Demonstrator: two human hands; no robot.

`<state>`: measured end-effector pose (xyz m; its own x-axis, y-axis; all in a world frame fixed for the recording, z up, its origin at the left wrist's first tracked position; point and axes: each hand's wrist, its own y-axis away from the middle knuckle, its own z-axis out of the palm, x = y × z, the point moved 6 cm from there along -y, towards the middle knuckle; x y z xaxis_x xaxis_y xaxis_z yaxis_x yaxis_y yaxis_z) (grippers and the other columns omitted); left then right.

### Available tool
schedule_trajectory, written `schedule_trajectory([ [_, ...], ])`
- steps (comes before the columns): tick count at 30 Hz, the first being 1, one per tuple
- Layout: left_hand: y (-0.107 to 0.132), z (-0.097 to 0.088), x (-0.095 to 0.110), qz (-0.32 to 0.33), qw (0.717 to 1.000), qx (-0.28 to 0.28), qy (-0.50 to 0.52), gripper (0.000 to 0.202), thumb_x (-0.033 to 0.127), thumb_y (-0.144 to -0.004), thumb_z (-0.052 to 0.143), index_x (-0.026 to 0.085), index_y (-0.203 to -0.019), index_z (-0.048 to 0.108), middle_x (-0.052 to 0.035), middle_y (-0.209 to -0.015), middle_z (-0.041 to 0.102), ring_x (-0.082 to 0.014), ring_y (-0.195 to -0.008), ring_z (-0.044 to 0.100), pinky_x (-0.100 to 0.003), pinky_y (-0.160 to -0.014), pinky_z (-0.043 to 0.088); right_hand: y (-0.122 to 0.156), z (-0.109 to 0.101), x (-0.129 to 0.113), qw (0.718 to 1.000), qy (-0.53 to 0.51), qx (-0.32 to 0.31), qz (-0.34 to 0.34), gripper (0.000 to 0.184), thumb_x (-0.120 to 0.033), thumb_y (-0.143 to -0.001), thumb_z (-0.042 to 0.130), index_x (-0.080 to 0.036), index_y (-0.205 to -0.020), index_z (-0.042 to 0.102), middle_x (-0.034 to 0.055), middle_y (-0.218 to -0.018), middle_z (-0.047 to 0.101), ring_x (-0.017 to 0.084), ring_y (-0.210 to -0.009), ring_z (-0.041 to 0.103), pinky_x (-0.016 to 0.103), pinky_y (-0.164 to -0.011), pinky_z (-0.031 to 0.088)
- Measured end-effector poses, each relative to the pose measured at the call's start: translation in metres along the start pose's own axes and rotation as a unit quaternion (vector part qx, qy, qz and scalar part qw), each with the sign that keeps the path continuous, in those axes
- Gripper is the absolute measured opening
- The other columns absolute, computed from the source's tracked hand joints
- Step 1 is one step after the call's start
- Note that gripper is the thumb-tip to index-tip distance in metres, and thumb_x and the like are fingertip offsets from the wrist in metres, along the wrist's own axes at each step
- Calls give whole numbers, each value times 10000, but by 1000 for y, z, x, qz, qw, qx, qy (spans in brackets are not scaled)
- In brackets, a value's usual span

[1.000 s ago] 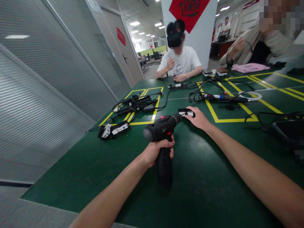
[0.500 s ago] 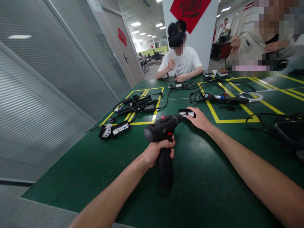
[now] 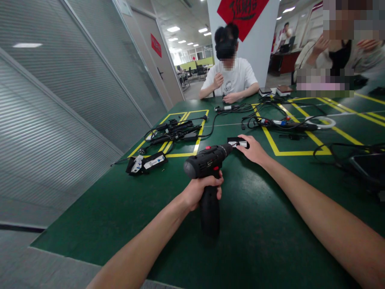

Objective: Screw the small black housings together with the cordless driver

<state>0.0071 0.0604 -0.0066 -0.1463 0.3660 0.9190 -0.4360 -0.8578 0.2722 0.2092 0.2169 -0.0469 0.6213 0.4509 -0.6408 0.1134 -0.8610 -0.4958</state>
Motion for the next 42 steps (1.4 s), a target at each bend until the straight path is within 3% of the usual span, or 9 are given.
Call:
schedule_trajectory([
  [42, 0, -1, 0, 11, 1000, -7, 4, 257, 217, -702, 618, 151, -941, 550, -1, -778, 534, -103, -525, 551, -264, -559, 422, 0, 0, 1, 1000, 7, 6, -1, 435, -319, -810, 635, -254, -1237, 587, 81, -1160, 587, 252, -1060, 592, 417, -966, 449],
])
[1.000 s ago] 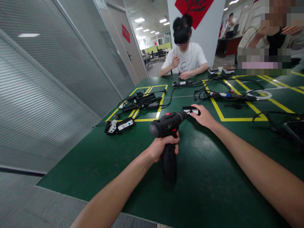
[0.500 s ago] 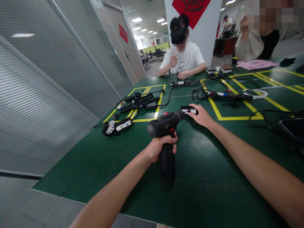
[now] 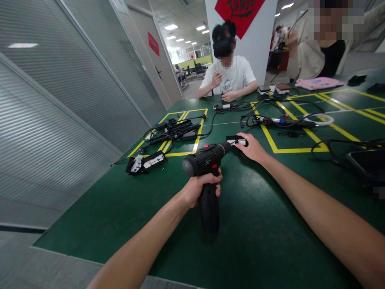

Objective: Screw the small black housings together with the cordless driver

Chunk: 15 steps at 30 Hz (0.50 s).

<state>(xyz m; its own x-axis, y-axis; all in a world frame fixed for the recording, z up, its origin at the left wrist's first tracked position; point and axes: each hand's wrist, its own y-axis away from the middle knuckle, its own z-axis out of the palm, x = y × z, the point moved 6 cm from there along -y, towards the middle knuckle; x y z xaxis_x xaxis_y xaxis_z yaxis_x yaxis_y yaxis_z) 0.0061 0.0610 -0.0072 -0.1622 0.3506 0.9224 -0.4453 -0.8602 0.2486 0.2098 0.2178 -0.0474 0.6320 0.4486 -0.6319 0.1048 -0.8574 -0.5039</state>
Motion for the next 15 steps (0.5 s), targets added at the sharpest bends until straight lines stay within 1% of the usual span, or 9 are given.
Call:
schedule_trajectory([
  [8, -1, -1, -3, -5, 1000, -9, -2, 244, 220, -723, 605, 147, -949, 547, -10, -732, 553, -107, -518, 536, -266, -555, 421, 0, 0, -1, 1000, -6, -4, 7, 437, -295, -801, 640, -259, -1234, 588, 71, -1148, 587, 241, -1045, 599, 405, -959, 457],
  [15, -1, -2, -2, 0, 1000, -9, 2, 238, 207, -722, 603, 154, -945, 539, -2, -771, 529, -106, -528, 550, -261, -551, 420, -1, -1, -2, 1000, -7, -4, 14, 433, -289, -795, 644, -240, -1223, 595, 86, -1149, 589, 244, -1043, 603, 402, -953, 461],
])
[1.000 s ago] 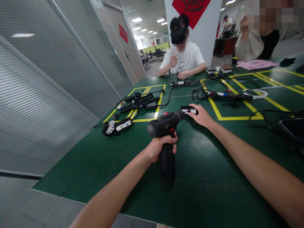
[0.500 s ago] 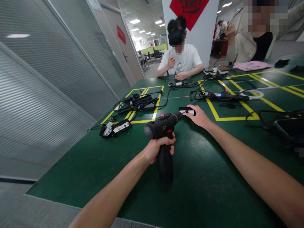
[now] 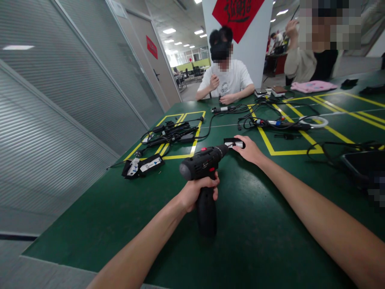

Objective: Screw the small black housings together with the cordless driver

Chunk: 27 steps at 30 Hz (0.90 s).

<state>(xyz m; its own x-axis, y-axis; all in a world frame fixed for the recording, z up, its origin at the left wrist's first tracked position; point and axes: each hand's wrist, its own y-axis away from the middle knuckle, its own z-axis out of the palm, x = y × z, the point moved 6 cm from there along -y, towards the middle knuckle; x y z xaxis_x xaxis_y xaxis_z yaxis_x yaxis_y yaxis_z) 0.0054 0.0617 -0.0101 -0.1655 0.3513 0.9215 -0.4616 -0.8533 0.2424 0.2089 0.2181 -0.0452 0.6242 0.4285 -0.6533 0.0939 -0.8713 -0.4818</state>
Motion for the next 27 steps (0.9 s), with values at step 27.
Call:
schedule_trajectory([
  [27, 0, 0, -1, -5, 1000, -4, 8, 226, 202, -724, 580, 147, -938, 529, 1, -761, 505, -105, -530, 540, -267, -567, 417, 0, 2, 2, 1000, 0, 0, 5, 430, -290, -800, 637, -242, -1225, 588, 88, -1141, 584, 249, -1039, 602, 410, -953, 458],
])
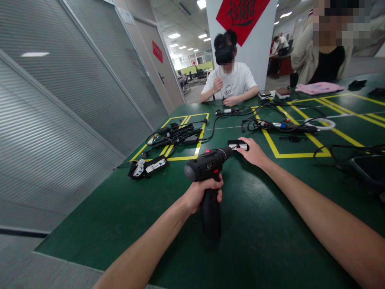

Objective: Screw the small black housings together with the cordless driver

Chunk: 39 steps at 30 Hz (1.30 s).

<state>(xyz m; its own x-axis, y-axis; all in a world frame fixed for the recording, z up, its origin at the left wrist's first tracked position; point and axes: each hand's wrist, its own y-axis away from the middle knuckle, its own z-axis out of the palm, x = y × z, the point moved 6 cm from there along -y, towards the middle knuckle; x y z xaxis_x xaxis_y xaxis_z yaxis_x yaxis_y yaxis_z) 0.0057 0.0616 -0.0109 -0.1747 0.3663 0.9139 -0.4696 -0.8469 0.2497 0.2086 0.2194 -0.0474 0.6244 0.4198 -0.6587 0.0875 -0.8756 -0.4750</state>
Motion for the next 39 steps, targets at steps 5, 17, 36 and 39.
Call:
schedule_trajectory([
  [5, 0, 2, 0, -1, 1000, -2, 3, 252, 199, -710, 585, 147, -949, 524, -6, -789, 517, -103, -527, 540, -265, -561, 412, 1, 0, 0, 1000, 2, 3, -2, 434, -295, -803, 631, -241, -1231, 583, 89, -1159, 576, 250, -1062, 591, 408, -970, 447],
  [17, 0, 3, 2, 4, 1000, -1, 8, 225, 184, -708, 588, 151, -916, 509, 10, -759, 489, -100, -525, 543, -257, -558, 404, 1, 2, 2, 1000, 2, -4, -1, 440, -301, -809, 614, -252, -1245, 572, 88, -1170, 561, 253, -1056, 588, 415, -968, 447],
  [36, 0, 3, 3, -1, 1000, 11, -4, 263, 218, -678, 620, 144, -917, 540, 2, -757, 523, -101, -520, 540, -269, -567, 429, 0, 3, 5, 1000, -6, -5, 0, 444, -286, -804, 613, -263, -1245, 567, 81, -1167, 559, 258, -1082, 576, 430, -984, 432],
  [39, 0, 3, 3, -1, 1000, 11, -3, 267, 224, -672, 626, 143, -910, 537, 2, -756, 521, -99, -518, 537, -268, -565, 428, -1, 4, 5, 1000, -5, -6, 0, 445, -285, -800, 614, -261, -1242, 566, 81, -1163, 555, 258, -1078, 577, 435, -987, 430],
])
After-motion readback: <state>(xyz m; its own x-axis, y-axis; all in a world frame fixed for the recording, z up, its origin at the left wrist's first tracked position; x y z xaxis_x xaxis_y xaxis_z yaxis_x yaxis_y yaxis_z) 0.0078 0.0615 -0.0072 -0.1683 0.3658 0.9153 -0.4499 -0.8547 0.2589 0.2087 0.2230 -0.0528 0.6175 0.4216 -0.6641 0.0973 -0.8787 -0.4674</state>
